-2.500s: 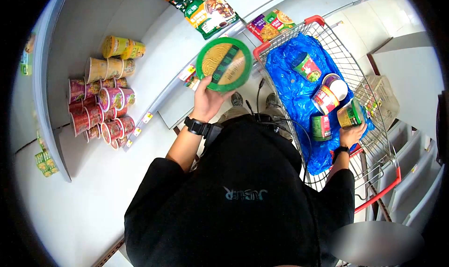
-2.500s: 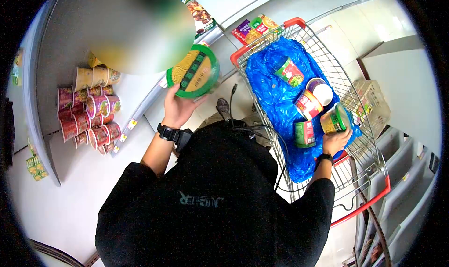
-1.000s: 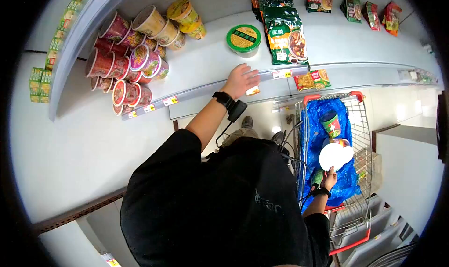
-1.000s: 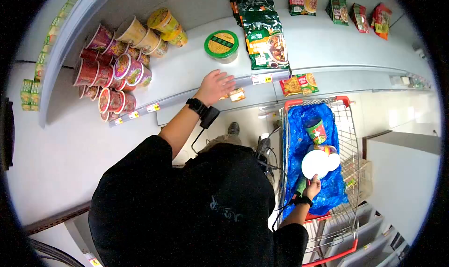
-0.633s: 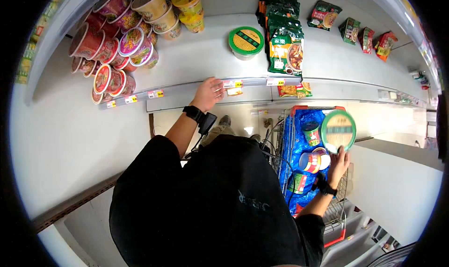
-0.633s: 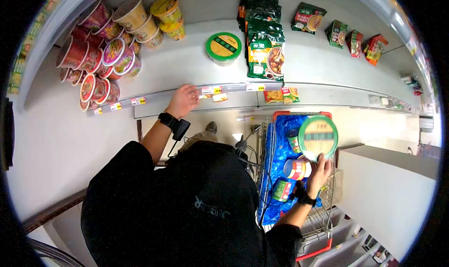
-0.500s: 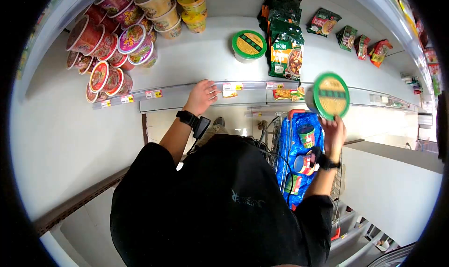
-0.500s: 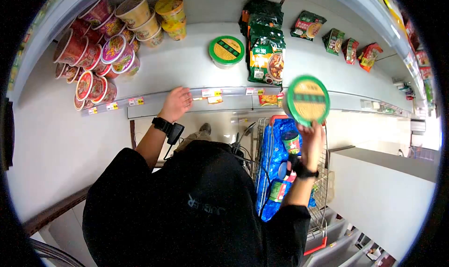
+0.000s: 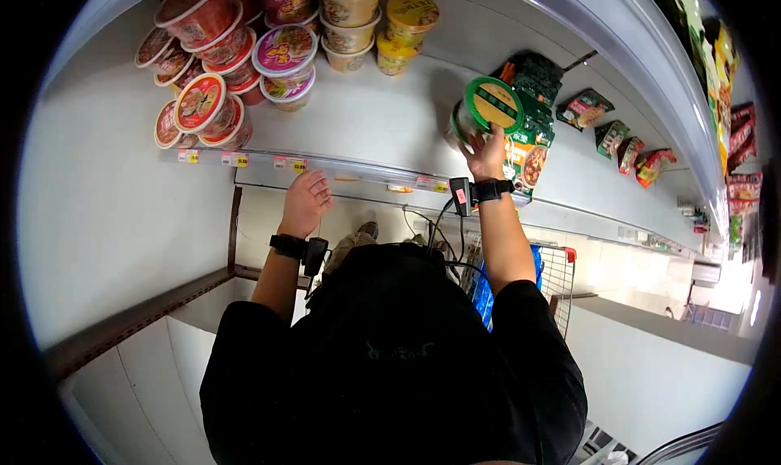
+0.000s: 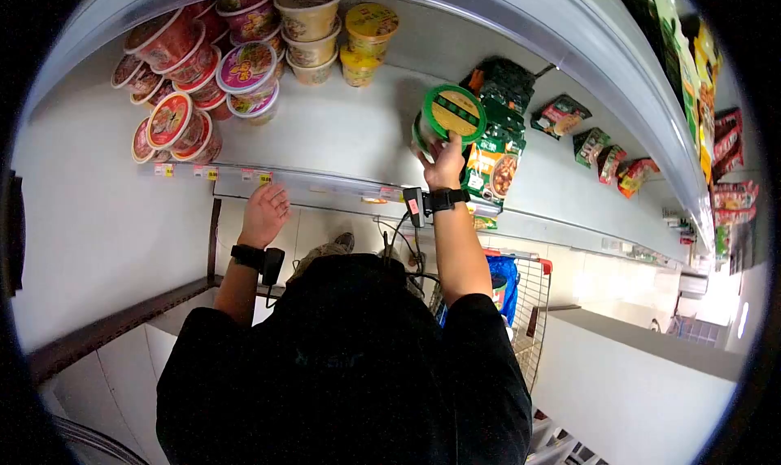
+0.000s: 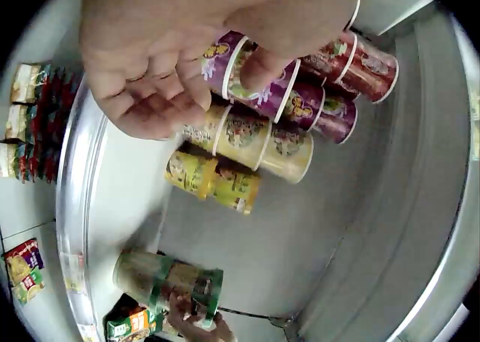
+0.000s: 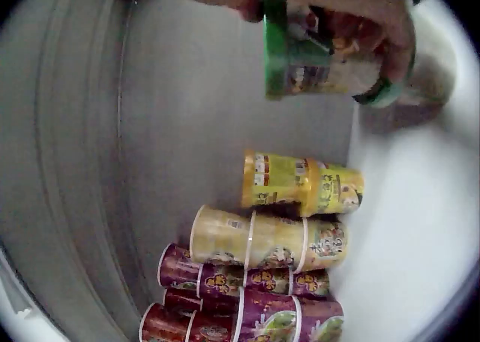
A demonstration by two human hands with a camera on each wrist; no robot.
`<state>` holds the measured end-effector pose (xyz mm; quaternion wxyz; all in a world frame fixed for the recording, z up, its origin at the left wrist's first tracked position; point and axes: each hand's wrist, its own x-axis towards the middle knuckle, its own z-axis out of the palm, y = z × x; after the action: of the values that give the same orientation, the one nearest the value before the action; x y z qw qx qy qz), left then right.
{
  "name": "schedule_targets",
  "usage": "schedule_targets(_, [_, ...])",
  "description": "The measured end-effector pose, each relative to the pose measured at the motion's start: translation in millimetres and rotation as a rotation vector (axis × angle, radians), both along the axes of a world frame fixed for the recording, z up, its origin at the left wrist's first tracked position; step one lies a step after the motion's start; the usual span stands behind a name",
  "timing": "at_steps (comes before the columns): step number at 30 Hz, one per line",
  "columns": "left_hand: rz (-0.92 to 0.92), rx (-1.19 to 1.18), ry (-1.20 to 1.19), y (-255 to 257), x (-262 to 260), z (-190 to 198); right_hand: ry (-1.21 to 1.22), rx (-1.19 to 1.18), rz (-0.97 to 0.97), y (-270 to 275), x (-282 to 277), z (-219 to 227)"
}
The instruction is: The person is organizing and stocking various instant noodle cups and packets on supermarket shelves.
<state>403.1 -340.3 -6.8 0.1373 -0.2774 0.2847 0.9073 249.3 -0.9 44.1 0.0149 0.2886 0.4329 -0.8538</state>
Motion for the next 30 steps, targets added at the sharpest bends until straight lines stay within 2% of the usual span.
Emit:
schedule_targets(1, [0.012, 0.004, -0.002, -5, 5, -2, -0.004, 0.029, 0.121, 2, 2, 5])
schedule_targets(3, [0.084, 0.021, -0.053, -12, 14, -8, -0.179, 0.091, -0.033, -1, 0, 9])
schedule_targets(4, [0.096, 0.026, -0.052, -14, 16, -11, -0.096, 0.079, 0.082, 9, 1, 6])
schedule_targets(5, [0.122, 0.042, -0.07, -16, 19, -15, -0.064, 0.097, 0.06, 11, -1, 6])
schedule_targets(7, [0.159, 0.059, -0.098, -15, 26, -18, 0.042, -0.072, 0.249, 30, -12, -9])
schedule_targets(8, [0.165, 0.049, -0.106, -14, 27, -17, 0.143, -0.157, 0.275, 26, -14, 0])
schedule_targets(11, [0.204, 0.021, -0.126, -10, 29, -11, 0.113, -0.071, 0.254, 31, -45, -9])
schedule_targets(13, [0.232, -0.005, -0.141, -7, 31, -9, 0.102, -0.059, 0.309, 32, -77, -9])
schedule_targets(15, [0.238, -0.022, -0.115, -3, 32, -3, 0.005, -0.043, 0.296, 17, -101, 10])
schedule_targets(17, [0.281, -0.062, -0.146, 2, 34, 11, 0.068, -0.111, 0.426, 23, -140, -7])
schedule_targets(18, [0.302, -0.064, -0.147, 3, 37, 15, 0.045, -0.034, 0.335, 12, -154, -11])
schedule_targets(19, [0.32, -0.065, -0.149, 4, 40, 18, 0.063, -0.043, 0.34, 6, -164, -14])
schedule_targets(21, [0.355, -0.108, -0.166, 7, 46, 26, 0.173, -0.051, 0.384, -20, -155, 18])
schedule_targets(22, [0.366, -0.092, -0.175, 7, 49, 28, 0.205, -0.07, 0.436, -12, -174, -9])
schedule_targets(23, [0.371, -0.076, -0.19, 6, 53, 27, 0.207, -0.088, 0.419, -16, -176, -9])
schedule_targets(26, [0.379, -0.054, -0.146, 7, 56, 35, 0.192, 0.053, 0.07, -19, -153, -10])
schedule_targets(27, [0.366, -0.037, -0.16, 7, 53, 37, 0.212, 0.084, -0.037, -10, -145, -24])
schedule_targets(28, [0.382, -0.015, -0.177, 6, 49, 29, 0.297, 0.016, 0.024, 1, -122, -24])
schedule_targets(30, [0.254, 0.014, -0.149, 11, 40, 31, 0.264, -0.015, 0.043, 27, -49, -3])
